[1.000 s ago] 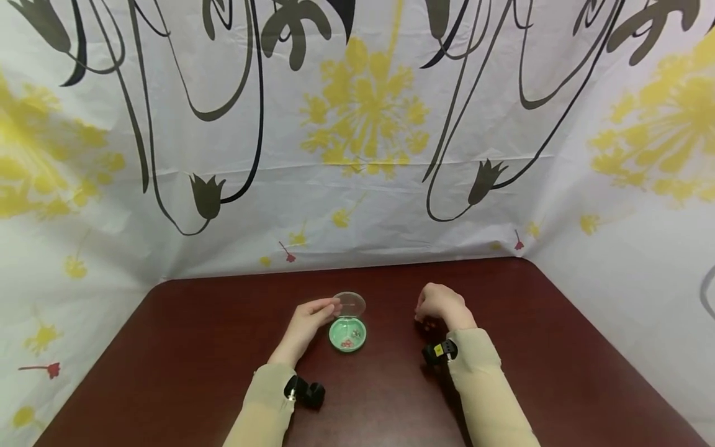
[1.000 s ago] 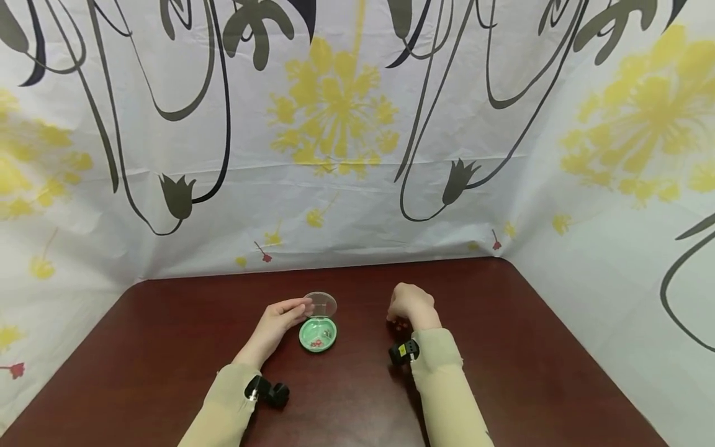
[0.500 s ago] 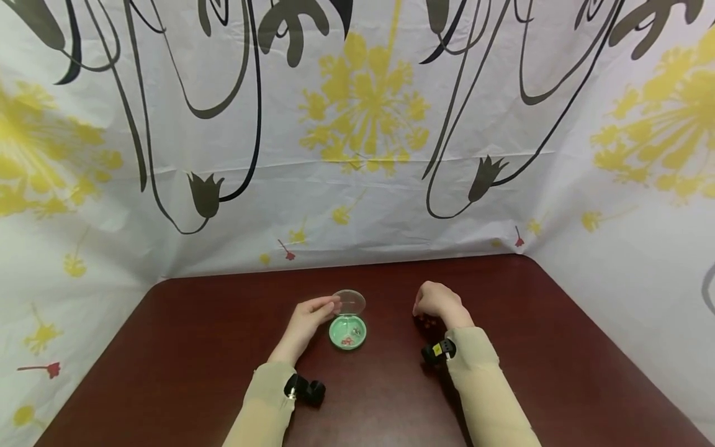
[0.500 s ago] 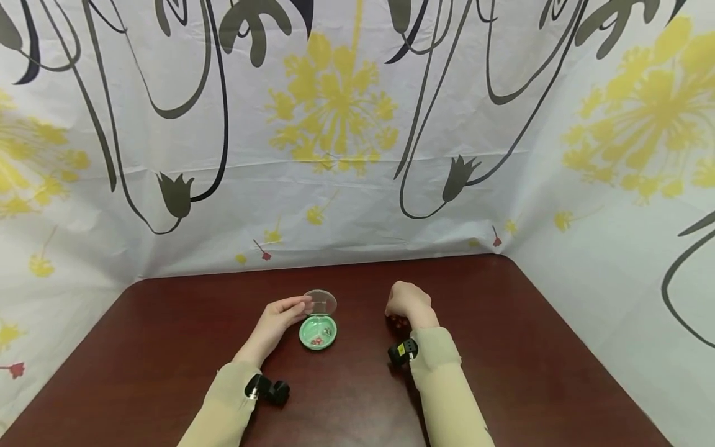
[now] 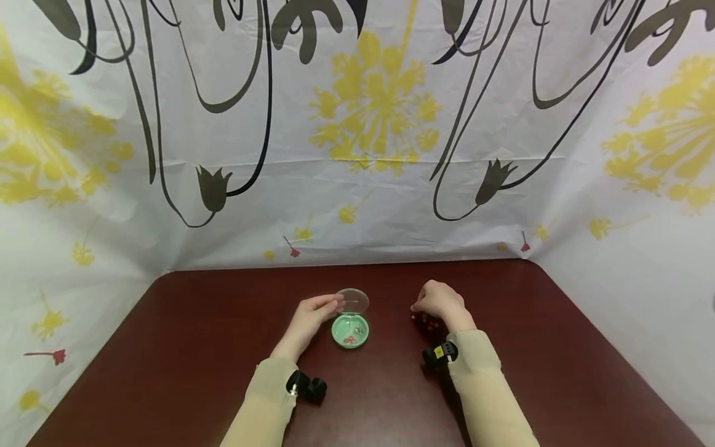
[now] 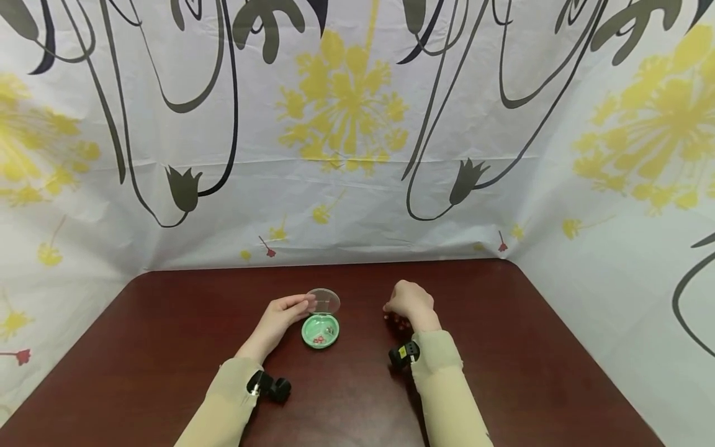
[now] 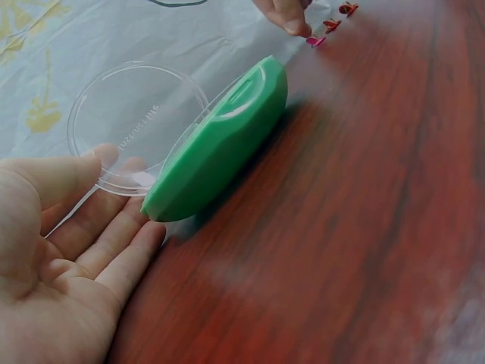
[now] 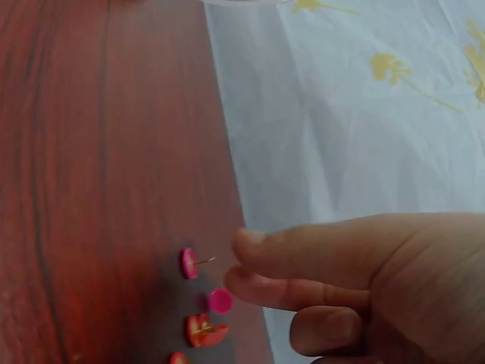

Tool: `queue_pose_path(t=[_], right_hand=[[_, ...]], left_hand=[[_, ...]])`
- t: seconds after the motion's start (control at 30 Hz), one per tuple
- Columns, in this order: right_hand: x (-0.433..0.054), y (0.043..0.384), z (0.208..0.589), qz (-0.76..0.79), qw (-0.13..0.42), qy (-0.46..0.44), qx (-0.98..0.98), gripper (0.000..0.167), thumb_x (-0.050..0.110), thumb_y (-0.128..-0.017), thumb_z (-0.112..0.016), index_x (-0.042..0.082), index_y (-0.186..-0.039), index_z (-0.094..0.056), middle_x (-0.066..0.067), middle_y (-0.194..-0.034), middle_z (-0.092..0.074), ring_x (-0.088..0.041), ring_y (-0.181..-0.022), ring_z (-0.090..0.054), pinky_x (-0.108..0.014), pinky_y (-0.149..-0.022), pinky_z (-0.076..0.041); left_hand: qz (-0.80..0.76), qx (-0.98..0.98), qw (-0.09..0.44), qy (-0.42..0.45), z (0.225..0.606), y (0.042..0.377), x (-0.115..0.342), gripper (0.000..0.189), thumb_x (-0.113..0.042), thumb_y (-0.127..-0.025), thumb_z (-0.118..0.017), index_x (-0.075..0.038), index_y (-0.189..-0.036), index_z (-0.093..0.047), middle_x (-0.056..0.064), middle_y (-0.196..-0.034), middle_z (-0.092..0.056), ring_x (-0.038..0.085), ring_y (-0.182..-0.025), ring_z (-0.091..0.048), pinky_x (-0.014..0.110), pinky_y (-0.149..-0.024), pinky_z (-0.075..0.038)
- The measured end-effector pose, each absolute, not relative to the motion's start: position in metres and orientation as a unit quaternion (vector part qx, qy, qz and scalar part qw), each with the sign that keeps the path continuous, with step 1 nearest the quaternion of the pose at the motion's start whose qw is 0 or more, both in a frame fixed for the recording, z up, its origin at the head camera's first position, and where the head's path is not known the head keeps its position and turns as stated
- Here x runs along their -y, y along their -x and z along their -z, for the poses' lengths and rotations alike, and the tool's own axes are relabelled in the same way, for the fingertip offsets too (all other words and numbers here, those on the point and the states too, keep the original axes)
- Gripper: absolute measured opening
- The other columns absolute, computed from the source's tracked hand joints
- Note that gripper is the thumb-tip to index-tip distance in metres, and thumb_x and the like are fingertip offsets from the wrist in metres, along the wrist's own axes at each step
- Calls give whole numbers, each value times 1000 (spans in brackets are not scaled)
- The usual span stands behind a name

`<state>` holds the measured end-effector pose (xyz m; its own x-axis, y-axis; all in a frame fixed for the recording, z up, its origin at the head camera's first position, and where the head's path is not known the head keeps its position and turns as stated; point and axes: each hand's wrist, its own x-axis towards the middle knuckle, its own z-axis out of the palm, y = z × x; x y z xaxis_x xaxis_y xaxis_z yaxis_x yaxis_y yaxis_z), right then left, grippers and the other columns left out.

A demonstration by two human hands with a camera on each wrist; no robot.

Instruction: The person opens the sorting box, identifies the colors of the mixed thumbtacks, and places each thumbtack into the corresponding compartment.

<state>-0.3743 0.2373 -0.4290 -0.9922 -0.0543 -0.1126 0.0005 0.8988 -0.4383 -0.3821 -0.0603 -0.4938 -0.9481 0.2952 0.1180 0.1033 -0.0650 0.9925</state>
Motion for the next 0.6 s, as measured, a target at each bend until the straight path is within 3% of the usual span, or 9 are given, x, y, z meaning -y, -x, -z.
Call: queue_pose_path(t=[0.37,0.6], right_hand=[[-232,372,426,224,77,19,-971,23,16,-82,-75,9,-61,-69,-6,-57,-63,-23,-51,-60,-34,-45,-48],[-236,372,428,262,52,42,-963,24,13,-86,-69,7,-62,-69,-7,-60,-64,-20,-49,-54,-31,-48,-44]], left_hand=[[-713,-683,61,-145,492,382,60,29,-10,-98,-58,3,-123,-65,18,-116,-67,28,-109,-63,34,-96,-51],[-709,-687,61,-149,495,381,60,30,-11,-98,-59,3,-124,-64,18,-117,-66,29,-110,-63,37,-97,-50]])
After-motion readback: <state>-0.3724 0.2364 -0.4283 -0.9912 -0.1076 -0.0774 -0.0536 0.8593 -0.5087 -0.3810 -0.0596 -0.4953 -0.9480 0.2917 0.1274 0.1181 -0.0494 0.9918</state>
